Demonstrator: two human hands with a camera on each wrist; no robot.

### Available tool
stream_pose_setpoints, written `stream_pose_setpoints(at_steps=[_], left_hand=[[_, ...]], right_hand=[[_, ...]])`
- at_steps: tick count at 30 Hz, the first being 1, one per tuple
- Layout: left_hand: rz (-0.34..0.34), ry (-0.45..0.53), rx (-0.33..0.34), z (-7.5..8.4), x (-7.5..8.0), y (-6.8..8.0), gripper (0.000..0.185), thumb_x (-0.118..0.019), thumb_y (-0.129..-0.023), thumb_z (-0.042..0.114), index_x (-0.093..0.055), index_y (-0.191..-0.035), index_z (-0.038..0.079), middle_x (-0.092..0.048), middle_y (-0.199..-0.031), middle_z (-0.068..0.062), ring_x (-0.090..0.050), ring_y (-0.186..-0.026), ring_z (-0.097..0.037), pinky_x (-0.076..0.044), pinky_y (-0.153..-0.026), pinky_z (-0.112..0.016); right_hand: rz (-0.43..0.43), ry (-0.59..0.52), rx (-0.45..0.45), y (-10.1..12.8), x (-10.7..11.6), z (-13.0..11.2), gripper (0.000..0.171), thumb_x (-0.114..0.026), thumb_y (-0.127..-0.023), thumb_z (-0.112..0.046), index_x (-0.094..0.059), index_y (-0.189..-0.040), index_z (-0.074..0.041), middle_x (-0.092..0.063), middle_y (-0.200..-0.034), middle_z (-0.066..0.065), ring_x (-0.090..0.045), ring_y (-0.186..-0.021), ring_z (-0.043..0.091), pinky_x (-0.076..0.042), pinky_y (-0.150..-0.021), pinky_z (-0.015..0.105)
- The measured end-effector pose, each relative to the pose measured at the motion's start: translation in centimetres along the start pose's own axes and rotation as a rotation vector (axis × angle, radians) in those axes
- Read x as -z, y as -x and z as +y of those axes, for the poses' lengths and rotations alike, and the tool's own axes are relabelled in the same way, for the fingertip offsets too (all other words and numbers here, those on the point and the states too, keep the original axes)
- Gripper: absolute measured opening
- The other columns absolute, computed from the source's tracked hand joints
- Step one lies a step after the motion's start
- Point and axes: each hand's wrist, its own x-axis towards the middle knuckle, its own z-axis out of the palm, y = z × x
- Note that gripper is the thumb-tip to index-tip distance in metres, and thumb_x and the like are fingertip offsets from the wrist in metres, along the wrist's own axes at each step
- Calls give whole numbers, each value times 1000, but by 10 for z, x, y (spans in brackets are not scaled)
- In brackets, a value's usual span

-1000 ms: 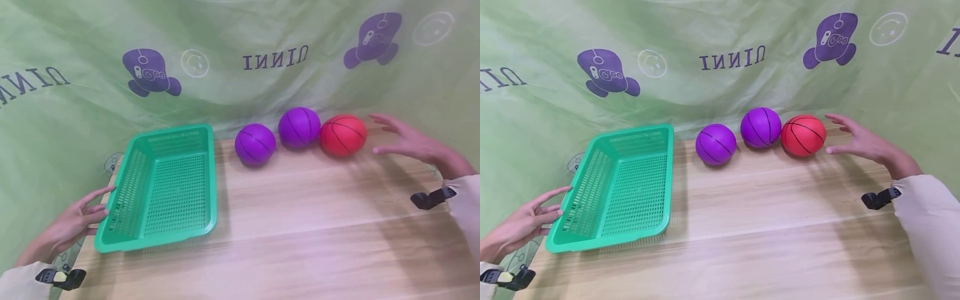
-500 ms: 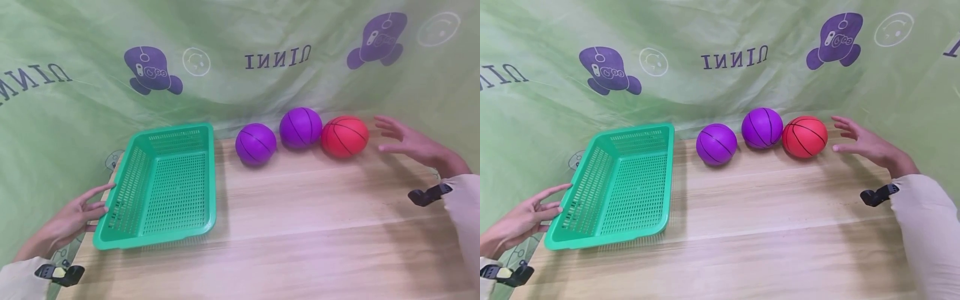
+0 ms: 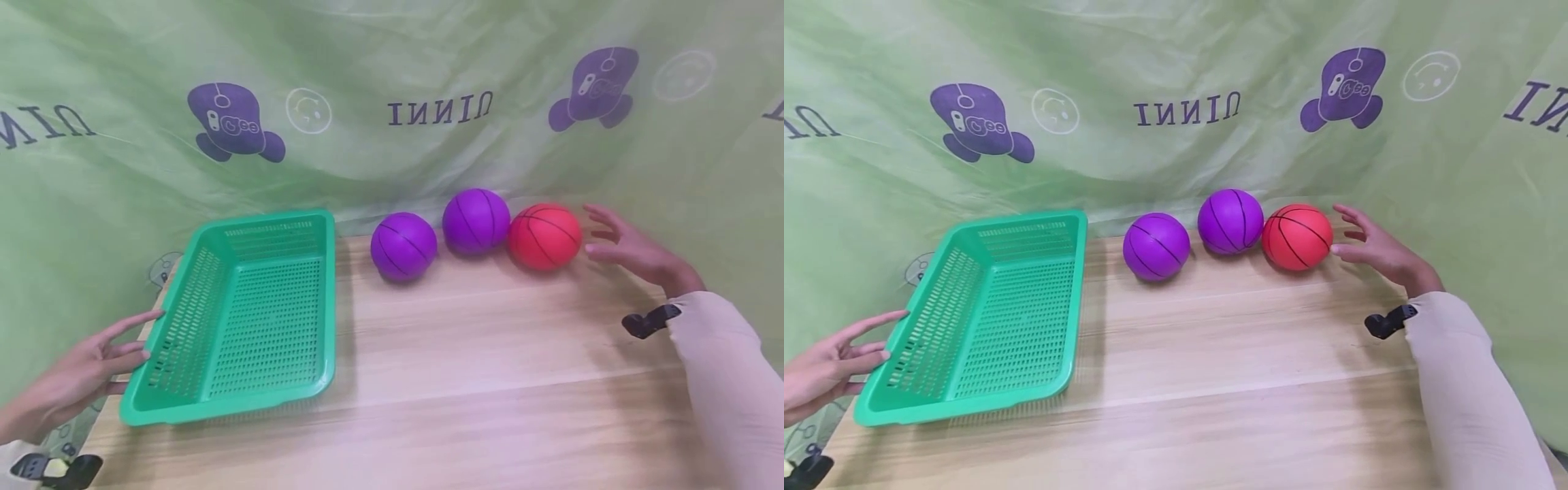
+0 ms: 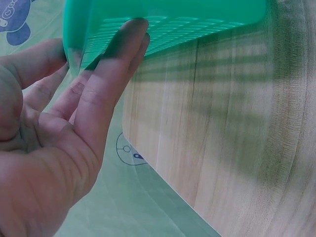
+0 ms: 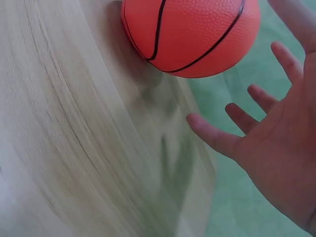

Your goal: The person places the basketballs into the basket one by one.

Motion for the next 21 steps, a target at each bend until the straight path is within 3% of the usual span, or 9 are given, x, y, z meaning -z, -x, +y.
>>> stream_pose_setpoints(at_steps=[1,2,3,8,10,15,18,21], left_hand=[[8,-22,9,1,-1,0,73,-46,-103,-3,-20,-161,33,-2,-145,-50,-66,-101,-11,-58,-80,-53],[16,-35,18,1,-1,0,72,-47,-104,-3,-19,-161,32,-4,-145,-50,-66,-101,-11,-57,-80,-53],[13,-41,21,2,-2,0,73,-46,-104,-2,-17,-161,32,6,-145,-49,-65,-101,-8,-58,-80,-52],[15,-24,14,5,-4,-1,73,-45,-104,-3,-16,-162,31,8,-144,-51,-65,-102,-7,-58,-79,-51],[15,-17,18,7,-5,-3,73,-45,-104,-2,-16,-162,32,10,-144,-50,-63,-101,-3,-58,-80,-49],[18,-46,40,10,-3,-3,75,-47,-104,-1,-14,-162,33,10,-145,-50,-57,-99,8,-59,-80,-45],[26,-69,43,10,-2,-1,76,-48,-103,-1,-14,-162,33,9,-145,-51,-53,-100,12,-60,-77,-43],[21,-51,44,7,-3,0,74,-47,-104,-1,-15,-162,33,11,-144,-52,-55,-100,10,-60,-76,-46]], right_hand=[[-2,-23,5,-1,-2,2,82,-59,-99,-7,-11,-162,-28,-9,-162,18,-20,-139,49,-48,-84,14],[-6,-53,10,-3,-3,5,82,-58,-99,-6,-10,-162,-28,-9,-161,18,-22,-140,45,-50,-85,17],[-11,-80,14,-4,-4,7,82,-57,-100,-6,-9,-162,-29,-10,-161,19,-27,-139,40,-52,-86,20],[-39,-325,58,-11,-9,12,77,-48,-102,3,-6,-161,-25,-12,-155,19,-52,-120,8,-57,-87,35],[-38,-391,75,-13,-11,10,77,-46,-102,6,-6,-161,-22,-10,-155,21,-57,-114,6,-58,-86,36],[-3,-285,14,-20,-21,2,77,-49,-104,-7,-2,-162,-25,-4,-161,24,-52,-115,5,-56,-85,28],[8,-185,-36,-27,-28,-2,79,-53,-104,-18,-1,-162,-28,-9,-161,22,-49,-115,9,-54,-84,23],[23,-157,-52,-34,-33,-3,81,-56,-103,-20,0,-162,-26,-19,-155,19,-51,-114,13,-54,-85,23]])
